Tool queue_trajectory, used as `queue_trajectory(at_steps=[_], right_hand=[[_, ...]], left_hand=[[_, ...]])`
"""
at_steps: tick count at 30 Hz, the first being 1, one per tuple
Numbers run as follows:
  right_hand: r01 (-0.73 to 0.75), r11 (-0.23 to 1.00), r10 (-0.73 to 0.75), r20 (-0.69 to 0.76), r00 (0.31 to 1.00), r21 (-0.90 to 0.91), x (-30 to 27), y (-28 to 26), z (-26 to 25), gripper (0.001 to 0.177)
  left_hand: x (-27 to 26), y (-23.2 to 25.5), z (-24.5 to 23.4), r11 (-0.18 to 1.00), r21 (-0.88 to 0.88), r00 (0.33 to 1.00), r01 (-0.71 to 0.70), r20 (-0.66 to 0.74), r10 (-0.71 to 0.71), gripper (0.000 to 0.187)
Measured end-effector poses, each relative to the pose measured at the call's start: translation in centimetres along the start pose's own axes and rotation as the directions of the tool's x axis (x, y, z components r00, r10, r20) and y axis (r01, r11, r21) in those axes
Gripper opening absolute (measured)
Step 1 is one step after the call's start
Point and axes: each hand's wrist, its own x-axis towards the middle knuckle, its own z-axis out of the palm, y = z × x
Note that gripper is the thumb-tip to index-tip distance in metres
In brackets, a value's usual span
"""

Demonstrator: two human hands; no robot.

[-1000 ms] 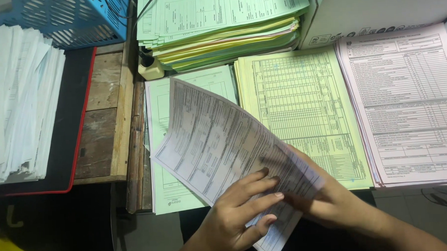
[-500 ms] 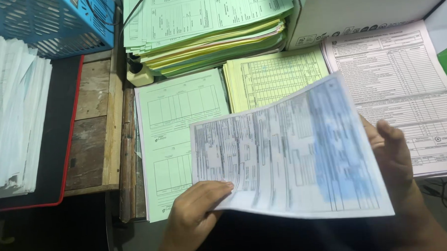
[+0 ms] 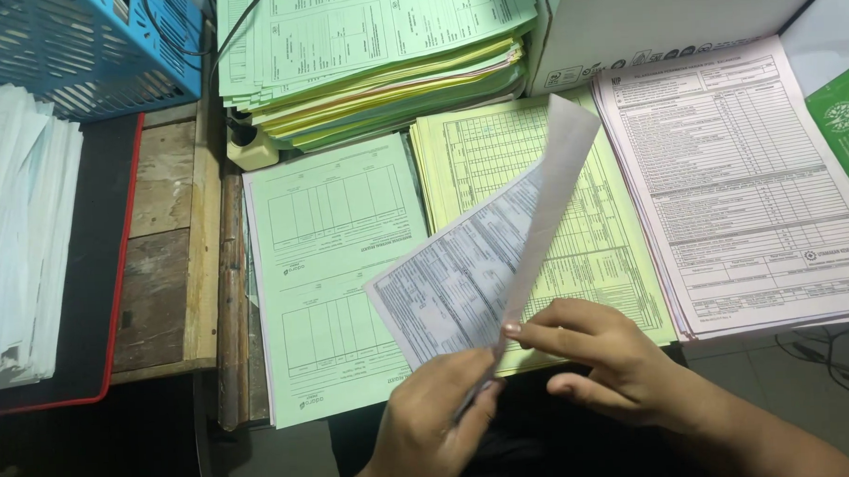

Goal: Sorting and organizing different colored printed forms on a desk

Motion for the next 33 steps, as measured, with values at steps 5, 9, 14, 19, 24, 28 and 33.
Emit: queue_trajectory(at_steps=[5,9,14,19,24,28,33], right_hand=[[-0.146,0.987,0.14,-0.09,0.986,-0.063,-0.5,0.2,-0.5,0.05],[-0.355,0.935,0.35,-0.163,0.922,-0.004,-1.7,0.8,-1.0,0.058],[-0.366,0.909,0.404,-0.212,0.89,0.199,-2.1,0.6,-2.8,0.064],[-0.28,0.851,0.437,-0.305,0.846,0.444,-5.5,2.3,-6.8,0.067],[-0.306,0.772,0.582,-0.424,0.694,0.558,-11.5,6.6,-12.7,0.097],[-0.3,0.753,0.644,-0.56,0.522,0.586,-12.3,7.0,-15.1,0.09],[-0.411,0.705,0.691,-0.427,0.584,0.578,-21.9,13.2,-21.1,0.084]], left_hand=[[-0.2,-1.0,1.4,0.988,-0.109,0.98,-0.109,0.155,0.126,0.057],[-0.3,-1.4,1.8,0.972,-0.216,0.942,-0.089,0.298,0.152,0.07],[-1.3,-1.9,1.5,0.973,-0.209,0.912,-0.097,0.372,0.171,0.062],[-0.8,-2.5,-0.1,0.969,-0.192,0.939,-0.154,0.278,0.204,0.057],[-1.9,-4.1,-0.7,0.981,-0.124,0.965,-0.15,0.197,0.172,0.054],[-2.2,-5.4,-1.4,0.984,-0.095,0.965,-0.148,0.205,0.165,0.048],[-2.2,-5.8,-1.9,0.991,-0.05,0.979,-0.123,0.158,0.13,0.033]])
